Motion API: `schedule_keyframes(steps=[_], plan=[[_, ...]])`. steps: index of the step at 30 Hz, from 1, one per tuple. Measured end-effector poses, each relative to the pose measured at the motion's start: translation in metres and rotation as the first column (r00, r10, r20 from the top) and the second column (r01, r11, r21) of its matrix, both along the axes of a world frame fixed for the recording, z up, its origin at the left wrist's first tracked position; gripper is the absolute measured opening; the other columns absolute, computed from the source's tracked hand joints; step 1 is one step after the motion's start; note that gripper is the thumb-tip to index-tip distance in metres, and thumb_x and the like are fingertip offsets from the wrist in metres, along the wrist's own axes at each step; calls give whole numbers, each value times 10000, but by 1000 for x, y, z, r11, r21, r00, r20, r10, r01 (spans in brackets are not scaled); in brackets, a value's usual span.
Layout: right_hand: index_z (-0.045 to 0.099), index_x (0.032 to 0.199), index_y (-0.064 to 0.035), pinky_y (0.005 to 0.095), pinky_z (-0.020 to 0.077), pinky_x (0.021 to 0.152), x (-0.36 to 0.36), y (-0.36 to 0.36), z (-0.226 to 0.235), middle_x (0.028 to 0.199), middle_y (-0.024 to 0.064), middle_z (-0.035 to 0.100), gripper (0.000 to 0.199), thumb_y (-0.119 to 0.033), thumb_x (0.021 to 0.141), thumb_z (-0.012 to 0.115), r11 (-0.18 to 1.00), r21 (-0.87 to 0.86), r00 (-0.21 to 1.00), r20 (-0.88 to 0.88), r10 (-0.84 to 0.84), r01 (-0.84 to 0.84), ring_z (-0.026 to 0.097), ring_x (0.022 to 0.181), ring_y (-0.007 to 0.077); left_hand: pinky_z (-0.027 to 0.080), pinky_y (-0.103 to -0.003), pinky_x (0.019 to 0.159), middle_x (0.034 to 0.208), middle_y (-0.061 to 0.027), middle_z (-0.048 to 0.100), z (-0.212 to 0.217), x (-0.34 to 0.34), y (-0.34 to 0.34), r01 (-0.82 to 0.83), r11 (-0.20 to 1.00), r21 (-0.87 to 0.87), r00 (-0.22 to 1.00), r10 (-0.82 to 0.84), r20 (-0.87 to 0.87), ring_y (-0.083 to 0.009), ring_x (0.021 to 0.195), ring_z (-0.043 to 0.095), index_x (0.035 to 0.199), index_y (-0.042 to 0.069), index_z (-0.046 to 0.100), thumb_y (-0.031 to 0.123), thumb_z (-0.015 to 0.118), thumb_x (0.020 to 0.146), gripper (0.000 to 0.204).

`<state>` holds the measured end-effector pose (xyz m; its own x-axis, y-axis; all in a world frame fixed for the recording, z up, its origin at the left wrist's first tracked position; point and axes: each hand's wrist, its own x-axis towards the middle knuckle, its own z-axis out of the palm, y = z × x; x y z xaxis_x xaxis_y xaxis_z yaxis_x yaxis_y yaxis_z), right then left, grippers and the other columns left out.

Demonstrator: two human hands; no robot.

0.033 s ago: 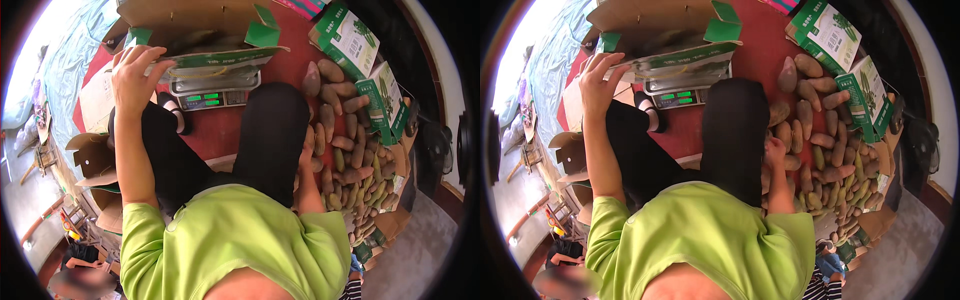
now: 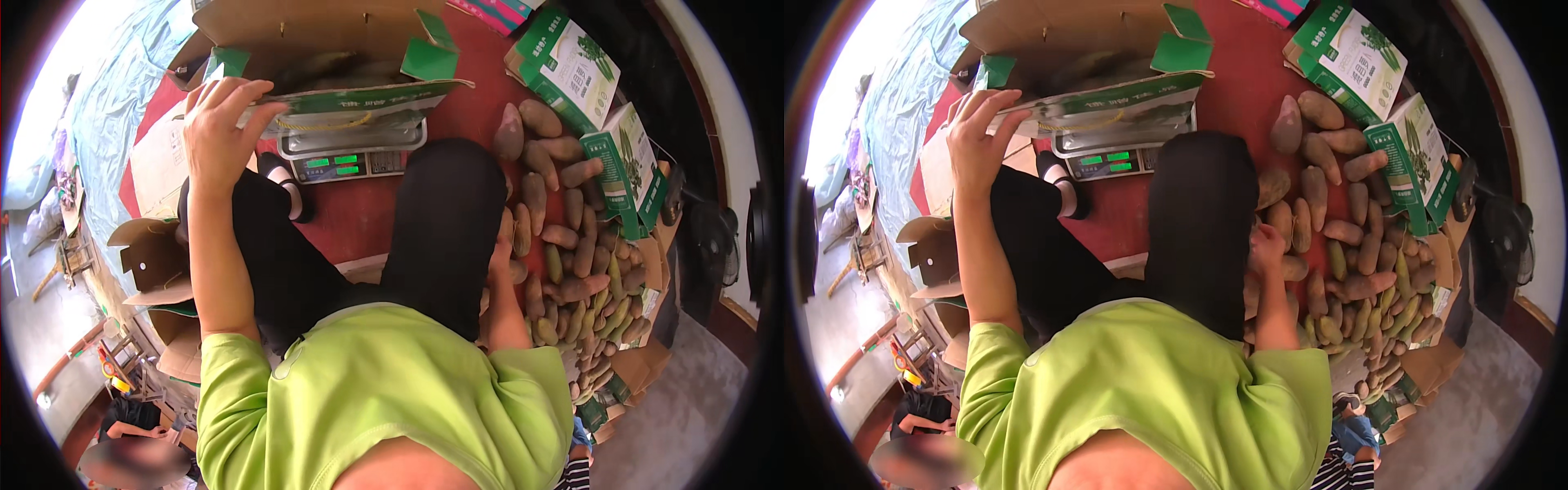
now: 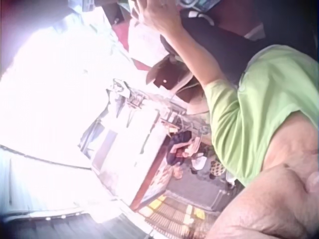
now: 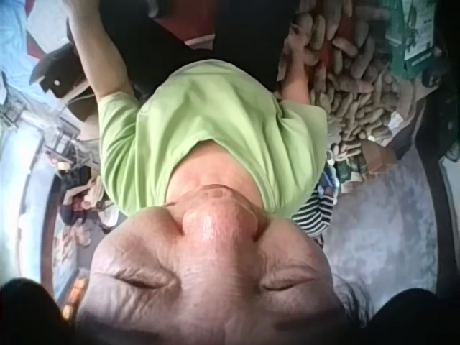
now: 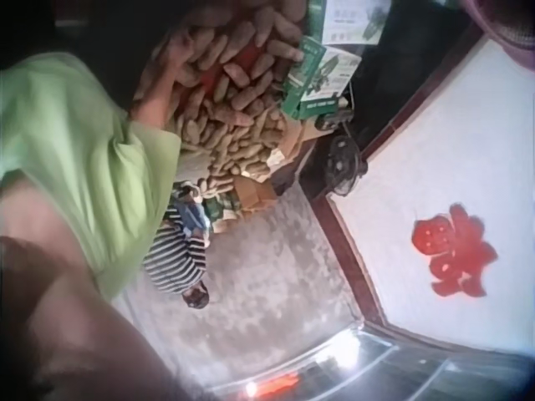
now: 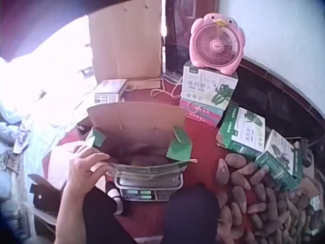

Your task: Packing and weighing long brown vegetables into cardboard boxes for shipping.

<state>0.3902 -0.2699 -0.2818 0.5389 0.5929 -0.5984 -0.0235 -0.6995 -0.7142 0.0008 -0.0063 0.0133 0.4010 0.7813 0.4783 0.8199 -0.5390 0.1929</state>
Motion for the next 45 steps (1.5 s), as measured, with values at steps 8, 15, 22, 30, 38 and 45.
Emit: schedule_keyframes(steps=[8, 15, 22, 30, 38, 45], plan=[[605, 1032, -7, 209, 420, 531, 15, 106, 66, 805, 24, 622, 203, -87, 846, 609, 939, 328, 994, 54, 91, -104, 550, 646, 78, 426, -344, 730, 805, -70, 620, 3, -11, -4, 57, 997, -51, 997, -55, 47, -253, 769, 584, 853, 49, 666, 101, 711, 699, 168], [586, 1086, -10, 217, 447, 736, -46, 242, 280, 968, 40, 629, 215, -76, 881, 582, 697, 582, 905, 197, 378, -418, 587, 867, 96, 426, -341, 672, 776, -21, 593, 6, -17, -5, 96, 993, -63, 993, -90, 80, -206, 731, 577, 848, 74, 663, 105, 714, 669, 189], [610, 1000, 12, 324, 485, 746, -155, 353, 318, 912, 132, 651, 278, -155, 778, 629, 177, 275, 285, 425, 859, -945, 624, 834, 227, 431, -336, 661, 790, -10, 605, 5, -25, -3, 137, 985, -106, 986, -125, 111, -202, 718, 587, 857, 73, 655, 104, 718, 645, 223], [554, 1179, -36, 399, 455, 888, -258, 415, 246, 1093, 157, 609, 540, -215, 699, 723, -350, -266, -420, 283, 862, -898, 565, 1041, 322, 444, -324, 636, 785, -13, 604, 5, -30, 5, 203, 975, -93, 967, -184, 175, -186, 704, 593, 846, 72, 662, 120, 722, 594, 263], [504, 1272, -102, 392, 433, 953, -300, 417, 222, 1210, 133, 568, 694, -196, 645, 786, -476, -454, -581, 119, 805, -753, 526, 1130, 296, 440, -338, 661, 807, -41, 628, 6, -35, 3, 215, 961, -175, 963, -179, 203, -210, 729, 599, 875, 55, 686, 124, 729, 640, 249], [444, 1322, -131, 396, 425, 967, -263, 395, 176, 1218, 128, 562, 854, -189, 566, 836, -517, -494, -629, 81, 774, -699, 501, 1168, 304, 440, -345, 676, 838, -39, 629, 5, -40, 3, 234, 958, -166, 960, -201, 194, -212, 747, 605, 892, 57, 676, 130, 729, 637, 270]])
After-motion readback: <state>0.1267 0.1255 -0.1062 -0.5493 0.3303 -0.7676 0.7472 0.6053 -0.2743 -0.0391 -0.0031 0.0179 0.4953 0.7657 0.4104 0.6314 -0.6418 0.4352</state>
